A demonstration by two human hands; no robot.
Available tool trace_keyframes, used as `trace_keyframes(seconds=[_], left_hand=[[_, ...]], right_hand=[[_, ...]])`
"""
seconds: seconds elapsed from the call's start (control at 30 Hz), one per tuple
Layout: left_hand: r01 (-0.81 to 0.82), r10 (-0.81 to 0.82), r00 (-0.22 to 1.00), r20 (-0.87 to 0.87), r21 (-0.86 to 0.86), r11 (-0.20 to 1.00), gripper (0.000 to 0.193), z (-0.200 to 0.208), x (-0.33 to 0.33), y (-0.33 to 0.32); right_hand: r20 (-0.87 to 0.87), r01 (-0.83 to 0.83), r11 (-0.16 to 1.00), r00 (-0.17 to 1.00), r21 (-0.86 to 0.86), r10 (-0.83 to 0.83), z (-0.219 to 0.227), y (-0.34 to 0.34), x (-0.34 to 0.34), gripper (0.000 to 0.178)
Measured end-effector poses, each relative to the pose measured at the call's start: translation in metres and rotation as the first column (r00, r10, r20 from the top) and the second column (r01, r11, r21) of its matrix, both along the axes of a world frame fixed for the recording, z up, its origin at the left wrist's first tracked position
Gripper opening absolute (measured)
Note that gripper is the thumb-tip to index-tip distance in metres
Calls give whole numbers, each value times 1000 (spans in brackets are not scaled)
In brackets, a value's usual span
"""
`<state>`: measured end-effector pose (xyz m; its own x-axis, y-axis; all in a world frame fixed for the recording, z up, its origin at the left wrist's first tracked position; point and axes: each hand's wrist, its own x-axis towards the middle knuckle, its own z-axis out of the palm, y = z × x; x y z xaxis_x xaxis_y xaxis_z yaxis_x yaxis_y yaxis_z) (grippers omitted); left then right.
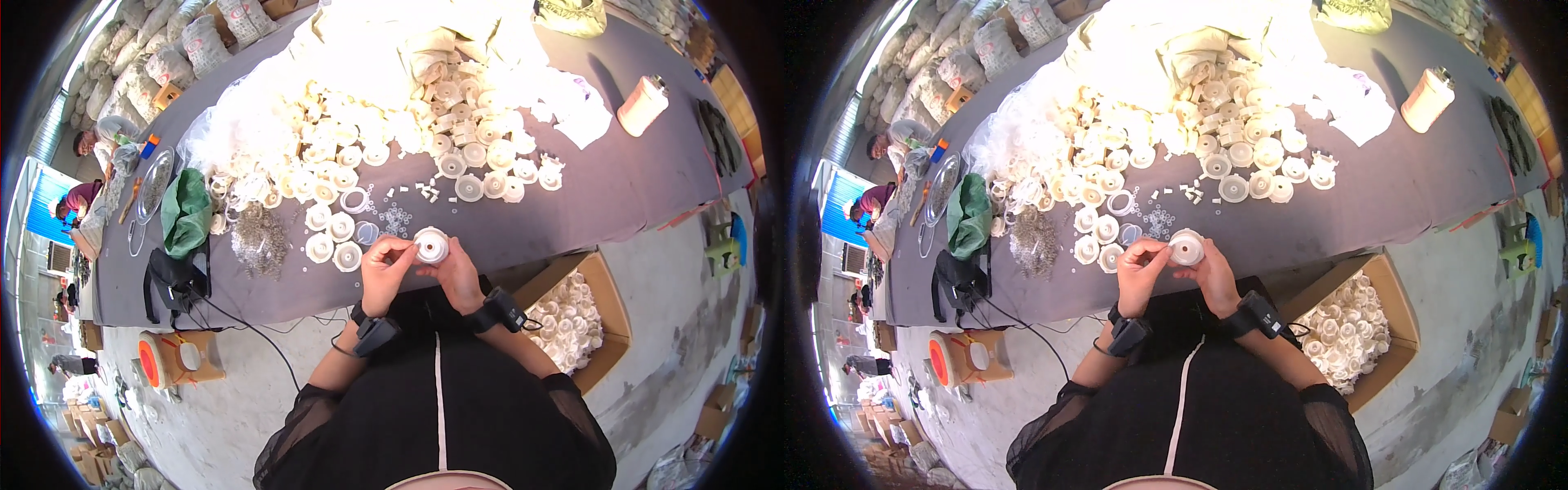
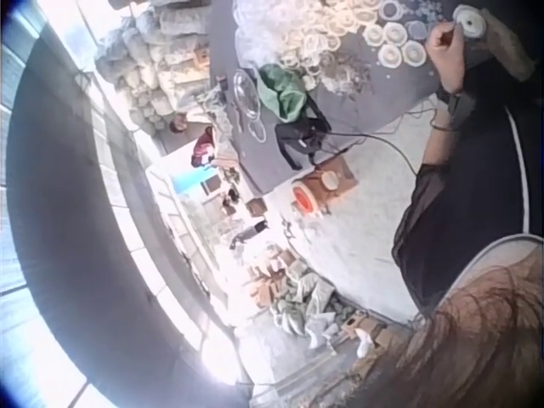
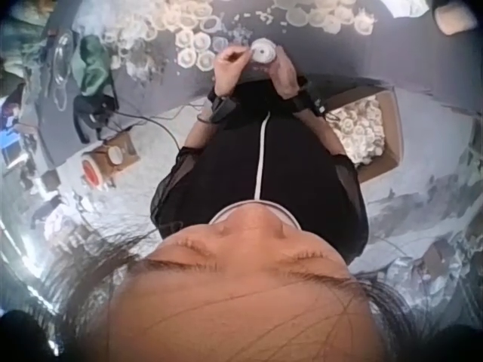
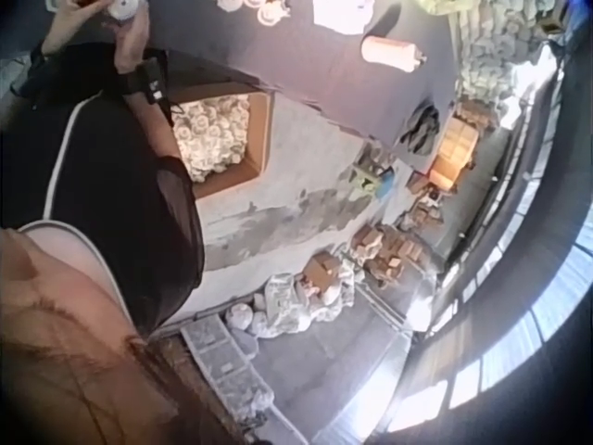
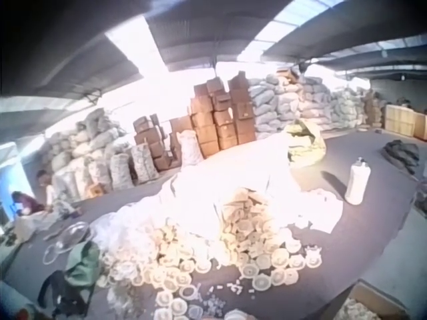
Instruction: Assembling small white plastic components by pressing a ring into a base.
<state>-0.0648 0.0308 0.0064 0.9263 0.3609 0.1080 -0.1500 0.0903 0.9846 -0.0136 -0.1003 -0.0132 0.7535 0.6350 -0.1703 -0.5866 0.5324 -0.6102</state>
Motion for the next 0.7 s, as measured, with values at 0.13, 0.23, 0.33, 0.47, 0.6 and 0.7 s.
trace_keyframes(seconds=[0.13, 0.23, 0.33, 0.47, 0.6, 0.7], left_hand=[[-81, 78, 996, 35, 97, 992, 1, -7, 0, -2], [-71, 73, 997, 22, -77, 995, 3, 7, -1, -14], [-28, 18, 999, -35, -323, 946, 6, 8, -5, -15], [-2, 10, 1000, 17, -393, 919, 4, -13, -6, -17], [1, -45, 995, -87, -450, 893, 4, -1, -7, -25], [32, -116, 983, -141, -492, 870, 6, 8, -6, -27]], right_hand=[[88, 49, 996, 995, -75, -42, 6, 4, -10, 33], [228, 142, 969, 969, -200, -95, 2, 4, -13, 31], [340, 178, 949, 937, -261, -82, 0, 2, -15, 31], [227, 128, 957, 971, -260, -68, 5, 1, -13, 32], [118, 96, 978, 990, -187, -75, 2, -2, -12, 28], [20, 7, 963, 1000, -271, -1, 1, -2, -14, 30]])
